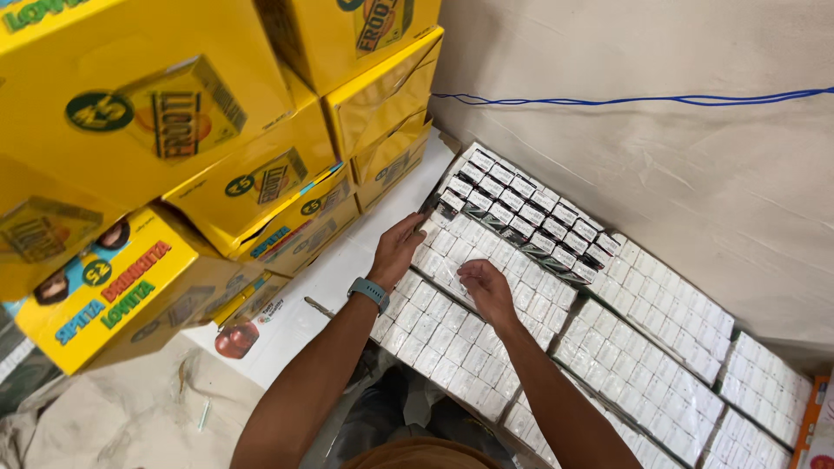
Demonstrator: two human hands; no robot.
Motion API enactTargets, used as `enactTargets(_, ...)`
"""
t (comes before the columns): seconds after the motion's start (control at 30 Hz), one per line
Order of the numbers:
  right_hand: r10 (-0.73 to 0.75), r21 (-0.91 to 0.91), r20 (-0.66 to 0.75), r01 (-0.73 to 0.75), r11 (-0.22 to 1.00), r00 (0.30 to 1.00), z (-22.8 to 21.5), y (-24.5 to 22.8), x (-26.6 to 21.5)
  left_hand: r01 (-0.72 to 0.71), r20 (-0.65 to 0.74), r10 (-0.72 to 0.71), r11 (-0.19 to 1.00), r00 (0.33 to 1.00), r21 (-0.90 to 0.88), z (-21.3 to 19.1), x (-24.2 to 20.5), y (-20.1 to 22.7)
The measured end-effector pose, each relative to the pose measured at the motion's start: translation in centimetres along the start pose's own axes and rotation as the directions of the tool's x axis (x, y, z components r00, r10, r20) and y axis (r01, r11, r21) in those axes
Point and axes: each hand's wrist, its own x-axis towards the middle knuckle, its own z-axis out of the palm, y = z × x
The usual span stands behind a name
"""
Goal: The person repeatedly picks up pairs of small black boxes from a large cardboard carton and places them onto a white surface where other boxes are already stacked. The person continues this process throughout the video, moving between the source carton and the stacking area.
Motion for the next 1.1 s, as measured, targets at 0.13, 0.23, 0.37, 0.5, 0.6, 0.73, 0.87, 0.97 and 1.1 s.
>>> enactTargets(0.13,-0.026,-0.020,0.124,0.029,0.999,0.992,-0.8,0.5,-2.9,-0.096,-0.003,0.098,0.986,0.995,0.138,-0.8,-7.1,1.3)
enactTargets(0.23,-0.009,-0.059,0.200,0.021,0.998,0.980,-0.6,-1.4,-5.9,-0.198,-0.061,0.214,0.961,0.975,0.194,-0.8,-12.3,0.8)
enactTargets(0.37,-0.007,-0.083,0.350,0.039,0.996,0.937,1.8,-3.8,-9.8,-0.236,-0.171,0.274,0.949,0.947,0.209,-1.1,-21.6,1.2)
enactTargets(0.5,-0.054,-0.095,0.479,0.113,0.989,0.876,6.6,-7.7,-14.6,-0.225,-0.334,0.287,0.951,0.898,0.212,-2.9,-31.0,1.3)
enactTargets(0.6,-0.109,-0.077,0.594,0.191,0.979,0.797,10.9,-7.4,-17.0,-0.202,-0.456,0.289,0.952,0.842,0.231,-5.9,-38.3,-0.6)
enactTargets(0.73,-0.164,-0.033,0.726,0.272,0.962,0.668,19.0,-5.6,-21.1,-0.149,-0.644,0.268,0.961,0.716,0.235,-9.9,-49.8,-3.8)
enactTargets(0.87,-0.170,-0.049,0.823,0.366,0.929,0.543,28.5,-6.5,-31.8,-0.230,-0.796,0.330,0.942,0.508,0.244,-13.6,-62.9,-7.5)
enactTargets(0.97,-0.159,-0.028,0.885,0.392,0.920,0.438,35.6,-6.1,-42.1,-0.273,-0.874,0.336,0.930,0.350,0.248,-15.4,-73.8,-11.2)
enactTargets(1.1,-0.160,0.049,0.960,0.420,0.906,0.232,45.2,-4.0,-54.5,-0.323,-0.955,0.262,0.923,0.138,0.207,-18.2,-86.9,-17.7)
